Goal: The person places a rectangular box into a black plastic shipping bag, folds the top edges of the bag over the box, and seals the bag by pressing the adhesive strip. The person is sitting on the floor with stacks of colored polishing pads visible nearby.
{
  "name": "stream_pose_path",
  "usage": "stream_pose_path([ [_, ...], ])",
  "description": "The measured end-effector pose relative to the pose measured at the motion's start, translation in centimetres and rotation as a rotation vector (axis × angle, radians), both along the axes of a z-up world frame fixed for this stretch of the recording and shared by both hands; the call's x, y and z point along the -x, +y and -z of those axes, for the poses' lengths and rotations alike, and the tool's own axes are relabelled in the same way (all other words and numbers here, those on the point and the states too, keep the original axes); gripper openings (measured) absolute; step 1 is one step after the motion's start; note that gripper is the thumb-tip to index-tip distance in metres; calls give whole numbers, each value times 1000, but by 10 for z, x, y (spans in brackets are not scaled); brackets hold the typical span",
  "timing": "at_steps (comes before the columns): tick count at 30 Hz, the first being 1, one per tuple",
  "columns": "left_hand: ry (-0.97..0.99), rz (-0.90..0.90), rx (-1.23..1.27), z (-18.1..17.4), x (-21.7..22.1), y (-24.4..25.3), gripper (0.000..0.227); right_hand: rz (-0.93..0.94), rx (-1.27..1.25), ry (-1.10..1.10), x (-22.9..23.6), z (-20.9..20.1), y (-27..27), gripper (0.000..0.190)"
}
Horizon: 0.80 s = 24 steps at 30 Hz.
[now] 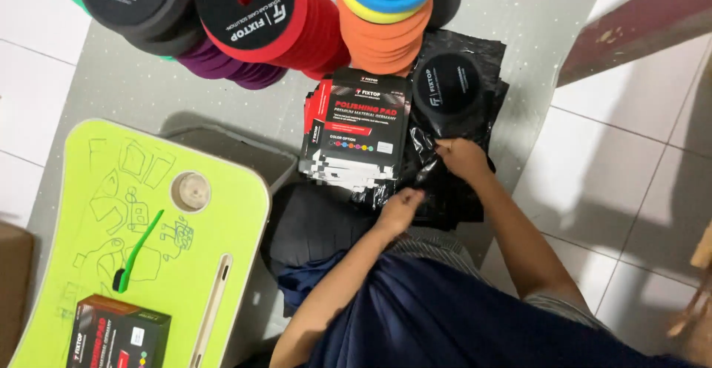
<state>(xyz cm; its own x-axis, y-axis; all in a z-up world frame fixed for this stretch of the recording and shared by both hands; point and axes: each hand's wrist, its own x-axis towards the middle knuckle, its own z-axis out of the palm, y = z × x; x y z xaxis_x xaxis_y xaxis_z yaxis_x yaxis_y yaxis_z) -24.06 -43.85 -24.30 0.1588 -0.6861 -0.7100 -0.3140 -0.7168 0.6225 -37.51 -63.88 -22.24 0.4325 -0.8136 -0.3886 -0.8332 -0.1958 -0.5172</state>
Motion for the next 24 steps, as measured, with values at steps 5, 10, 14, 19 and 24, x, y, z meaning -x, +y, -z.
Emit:
stream_pose_path([
  [5, 810, -583, -57, -118, -15, -11, 96, -120, -98, 59, -12, -100, -5, 34],
  [10, 942, -642, 26, -150, -4, -28, 113, -384, -122, 60, -27, -129, 21, 42],
  [14, 747, -774, -15, -59, 6, -28, 48, -392, -389, -19, -25, -125, 19, 50],
  [19, 633, -739, -68, -35, 9, -16, 38, -356, -396, 41, -10, -95, 8, 51],
  [24, 430, -523, -74, -92, 2, -30, 44, -249, -275, 145, -15, -60, 5, 59],
])
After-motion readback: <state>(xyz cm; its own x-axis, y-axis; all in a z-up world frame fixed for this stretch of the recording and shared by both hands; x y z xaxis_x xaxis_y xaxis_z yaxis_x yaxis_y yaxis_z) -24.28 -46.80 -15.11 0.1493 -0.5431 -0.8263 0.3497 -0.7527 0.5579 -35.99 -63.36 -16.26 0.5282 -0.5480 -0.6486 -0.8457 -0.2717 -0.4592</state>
